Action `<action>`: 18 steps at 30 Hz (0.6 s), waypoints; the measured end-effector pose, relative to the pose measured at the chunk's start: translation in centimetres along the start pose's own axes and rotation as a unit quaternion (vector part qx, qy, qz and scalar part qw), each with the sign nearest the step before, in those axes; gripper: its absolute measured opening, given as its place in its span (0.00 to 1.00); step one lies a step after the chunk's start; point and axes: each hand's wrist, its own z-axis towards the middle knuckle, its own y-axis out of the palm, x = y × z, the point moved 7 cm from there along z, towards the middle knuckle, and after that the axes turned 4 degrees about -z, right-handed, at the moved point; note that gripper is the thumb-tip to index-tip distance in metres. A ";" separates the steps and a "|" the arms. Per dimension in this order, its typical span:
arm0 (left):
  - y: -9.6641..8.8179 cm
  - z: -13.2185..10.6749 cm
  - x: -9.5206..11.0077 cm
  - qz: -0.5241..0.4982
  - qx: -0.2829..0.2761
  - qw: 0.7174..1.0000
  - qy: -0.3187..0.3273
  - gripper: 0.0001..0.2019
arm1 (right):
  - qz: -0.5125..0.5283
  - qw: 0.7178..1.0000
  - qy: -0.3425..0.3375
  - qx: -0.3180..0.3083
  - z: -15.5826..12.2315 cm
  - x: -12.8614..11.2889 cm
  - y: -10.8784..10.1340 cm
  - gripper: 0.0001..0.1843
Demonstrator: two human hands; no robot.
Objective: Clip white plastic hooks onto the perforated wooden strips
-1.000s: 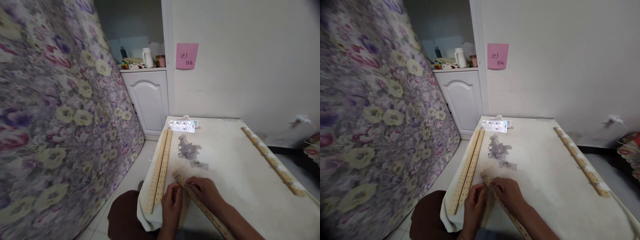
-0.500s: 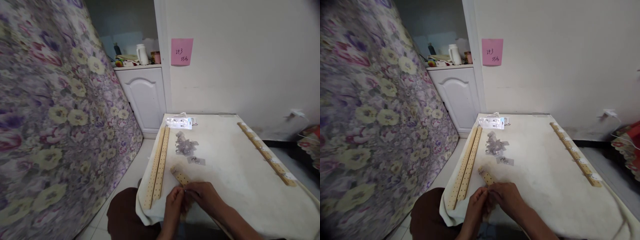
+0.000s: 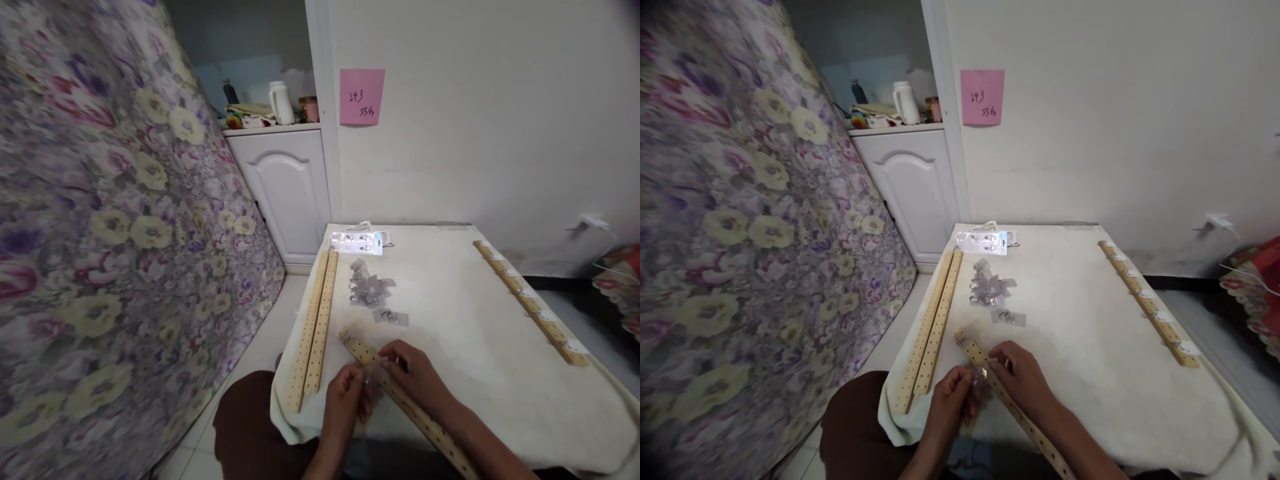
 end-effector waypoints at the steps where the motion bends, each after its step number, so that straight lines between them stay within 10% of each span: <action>1: -0.1 0.1 0.1 0.002 0.006 1.000 0.001 0.19 | 0.006 1.000 0.008 -0.010 0.3 0.6 0.3 0.09; 18: -0.5 1.2 1.1 0.064 0.069 0.995 0.037 0.12 | 0.160 0.978 0.103 -0.091 4.8 4.1 3.6 0.05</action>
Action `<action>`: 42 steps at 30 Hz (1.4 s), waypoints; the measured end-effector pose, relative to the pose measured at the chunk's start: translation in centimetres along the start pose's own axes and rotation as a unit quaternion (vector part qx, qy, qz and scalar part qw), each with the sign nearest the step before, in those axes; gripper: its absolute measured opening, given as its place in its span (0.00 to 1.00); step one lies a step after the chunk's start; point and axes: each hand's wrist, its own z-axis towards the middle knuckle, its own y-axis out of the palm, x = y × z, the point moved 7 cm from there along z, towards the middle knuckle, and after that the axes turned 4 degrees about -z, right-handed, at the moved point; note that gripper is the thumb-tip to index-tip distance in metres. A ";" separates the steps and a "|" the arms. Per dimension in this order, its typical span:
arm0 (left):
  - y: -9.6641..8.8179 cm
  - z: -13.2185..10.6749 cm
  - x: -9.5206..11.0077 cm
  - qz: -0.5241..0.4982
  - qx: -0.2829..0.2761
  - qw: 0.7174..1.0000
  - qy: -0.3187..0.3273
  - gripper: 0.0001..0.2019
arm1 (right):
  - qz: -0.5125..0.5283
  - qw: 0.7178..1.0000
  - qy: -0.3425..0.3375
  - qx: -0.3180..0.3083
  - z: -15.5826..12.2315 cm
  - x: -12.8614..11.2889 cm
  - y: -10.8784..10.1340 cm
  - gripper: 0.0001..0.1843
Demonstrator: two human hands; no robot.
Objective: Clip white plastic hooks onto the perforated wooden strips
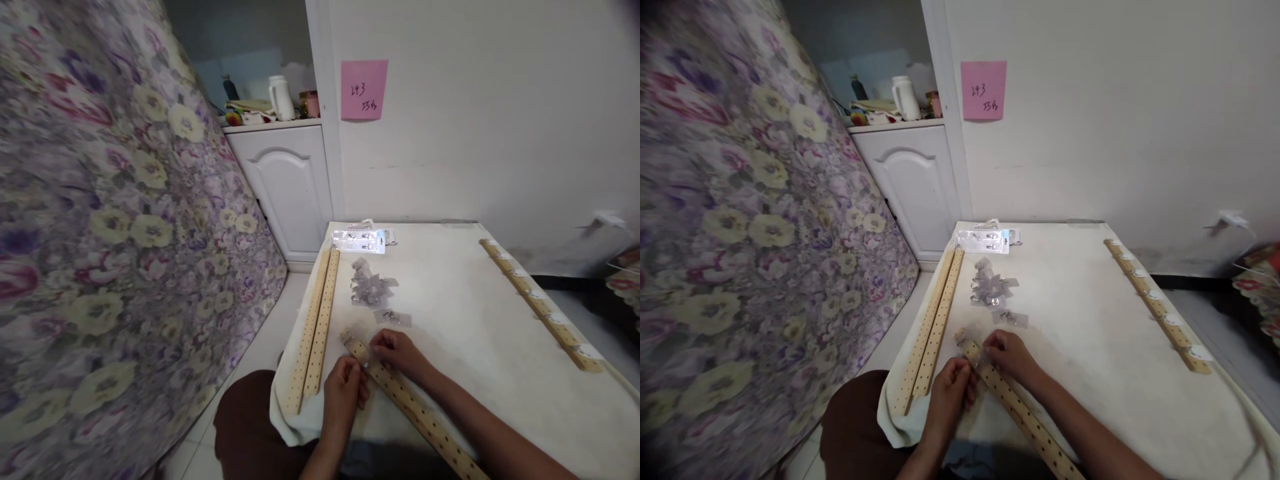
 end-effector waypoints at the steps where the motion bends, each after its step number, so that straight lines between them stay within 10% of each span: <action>1: -0.2 -0.1 0.2 0.021 0.008 1.000 0.012 0.10 | -0.002 1.000 0.002 0.000 0.2 0.1 0.0 0.05; 10: -0.8 -1.6 2.2 0.221 0.065 0.961 0.154 0.08 | -0.038 0.999 -0.001 0.008 1.0 0.2 0.1 0.08; 42: -0.9 -1.2 2.1 0.214 0.066 0.959 0.171 0.11 | -0.035 0.999 -0.007 0.013 0.6 0.6 0.1 0.09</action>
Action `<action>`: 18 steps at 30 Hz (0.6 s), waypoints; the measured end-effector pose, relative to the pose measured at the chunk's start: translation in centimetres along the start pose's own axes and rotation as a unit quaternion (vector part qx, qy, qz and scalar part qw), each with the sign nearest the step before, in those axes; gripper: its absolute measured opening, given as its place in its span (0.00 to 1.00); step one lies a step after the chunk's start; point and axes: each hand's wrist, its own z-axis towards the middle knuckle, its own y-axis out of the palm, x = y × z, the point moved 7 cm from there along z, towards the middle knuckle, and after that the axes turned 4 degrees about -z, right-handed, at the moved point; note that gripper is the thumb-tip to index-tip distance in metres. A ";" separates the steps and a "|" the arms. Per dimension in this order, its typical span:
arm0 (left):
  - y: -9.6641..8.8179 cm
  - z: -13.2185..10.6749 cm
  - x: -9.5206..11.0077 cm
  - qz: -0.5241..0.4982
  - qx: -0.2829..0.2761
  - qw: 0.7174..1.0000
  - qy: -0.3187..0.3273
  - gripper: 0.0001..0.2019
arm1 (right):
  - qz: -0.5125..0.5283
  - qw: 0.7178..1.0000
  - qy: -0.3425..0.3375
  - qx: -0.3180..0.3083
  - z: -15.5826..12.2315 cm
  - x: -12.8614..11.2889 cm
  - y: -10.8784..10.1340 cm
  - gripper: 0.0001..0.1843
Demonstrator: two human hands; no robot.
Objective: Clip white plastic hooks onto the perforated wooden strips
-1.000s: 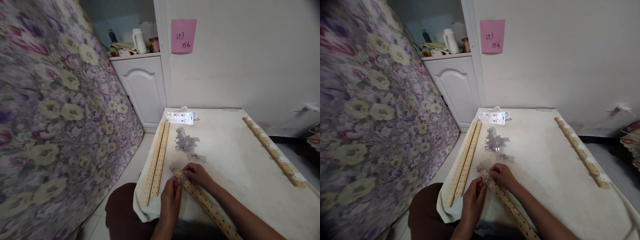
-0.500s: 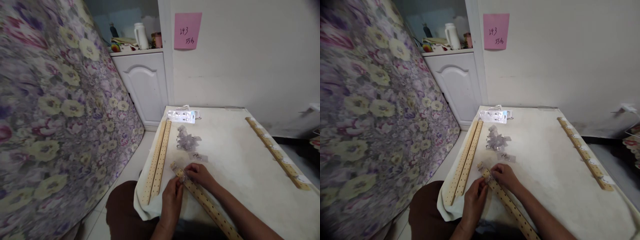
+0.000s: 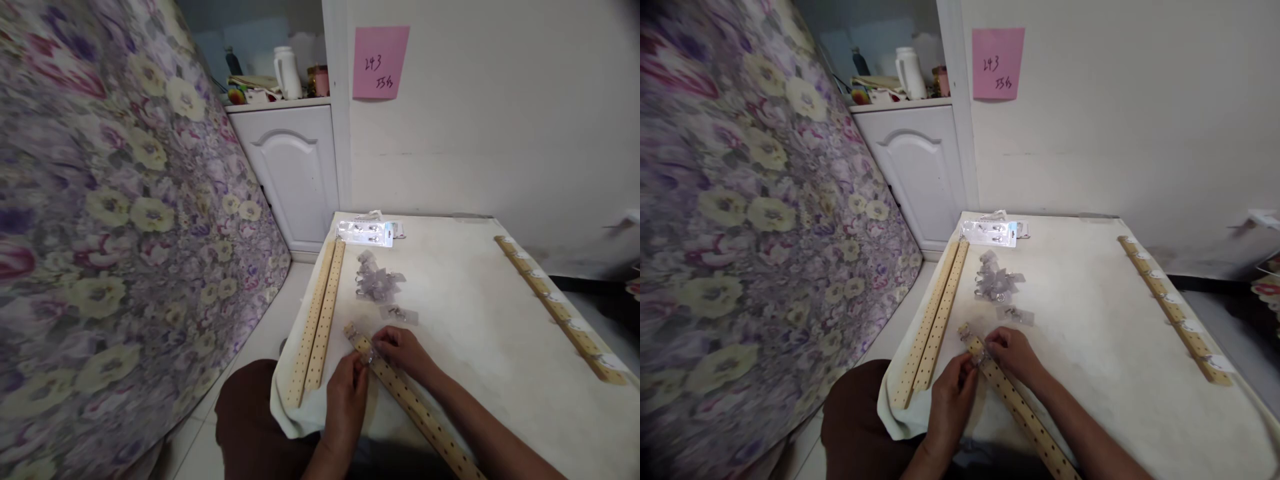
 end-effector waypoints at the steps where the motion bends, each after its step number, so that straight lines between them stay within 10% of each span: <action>1: 0.0 0.0 -0.1 0.002 -0.002 1.000 0.000 0.12 | 0.000 1.000 0.000 -0.001 0.0 0.0 0.0 0.09; 18: 0.1 -0.1 -0.1 0.031 -0.007 0.999 0.025 0.11 | 0.002 1.000 0.000 0.004 0.0 0.2 0.0 0.08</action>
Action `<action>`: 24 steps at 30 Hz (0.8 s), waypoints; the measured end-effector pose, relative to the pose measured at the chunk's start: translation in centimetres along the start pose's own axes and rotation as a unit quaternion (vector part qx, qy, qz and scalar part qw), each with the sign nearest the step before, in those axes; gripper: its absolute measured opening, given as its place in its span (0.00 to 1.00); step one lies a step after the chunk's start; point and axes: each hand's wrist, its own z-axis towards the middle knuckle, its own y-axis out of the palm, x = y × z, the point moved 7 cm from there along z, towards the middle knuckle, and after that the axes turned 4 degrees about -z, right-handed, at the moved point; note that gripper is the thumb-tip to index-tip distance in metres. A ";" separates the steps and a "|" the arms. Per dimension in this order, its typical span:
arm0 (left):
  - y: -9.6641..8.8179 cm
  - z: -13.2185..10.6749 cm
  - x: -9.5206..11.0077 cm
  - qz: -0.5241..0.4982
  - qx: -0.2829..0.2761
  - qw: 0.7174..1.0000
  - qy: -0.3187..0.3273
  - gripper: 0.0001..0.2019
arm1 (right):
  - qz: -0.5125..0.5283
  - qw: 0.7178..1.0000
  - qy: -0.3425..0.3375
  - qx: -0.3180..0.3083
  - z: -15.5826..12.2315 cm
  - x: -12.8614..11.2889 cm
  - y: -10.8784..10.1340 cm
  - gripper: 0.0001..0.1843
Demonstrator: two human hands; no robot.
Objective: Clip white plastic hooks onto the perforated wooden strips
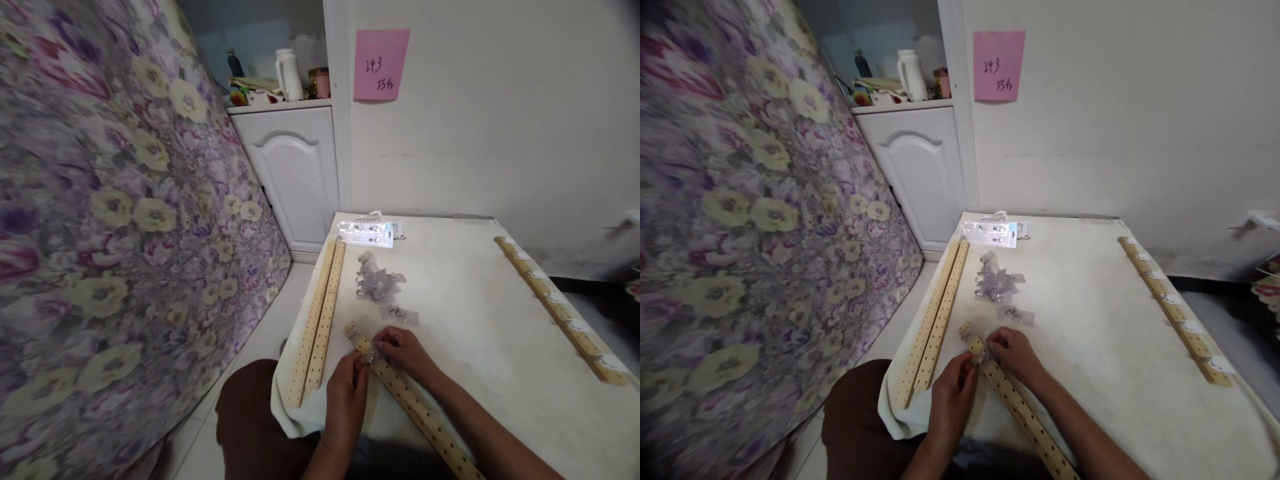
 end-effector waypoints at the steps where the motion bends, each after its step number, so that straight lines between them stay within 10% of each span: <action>1: 0.0 0.0 0.0 0.005 0.000 1.000 0.006 0.11 | 0.000 1.000 -0.001 0.001 0.0 0.0 0.0 0.08; 24: 0.4 -1.3 1.1 0.031 -0.030 0.991 0.130 0.17 | 0.008 1.000 -0.009 0.006 0.0 0.3 0.0 0.08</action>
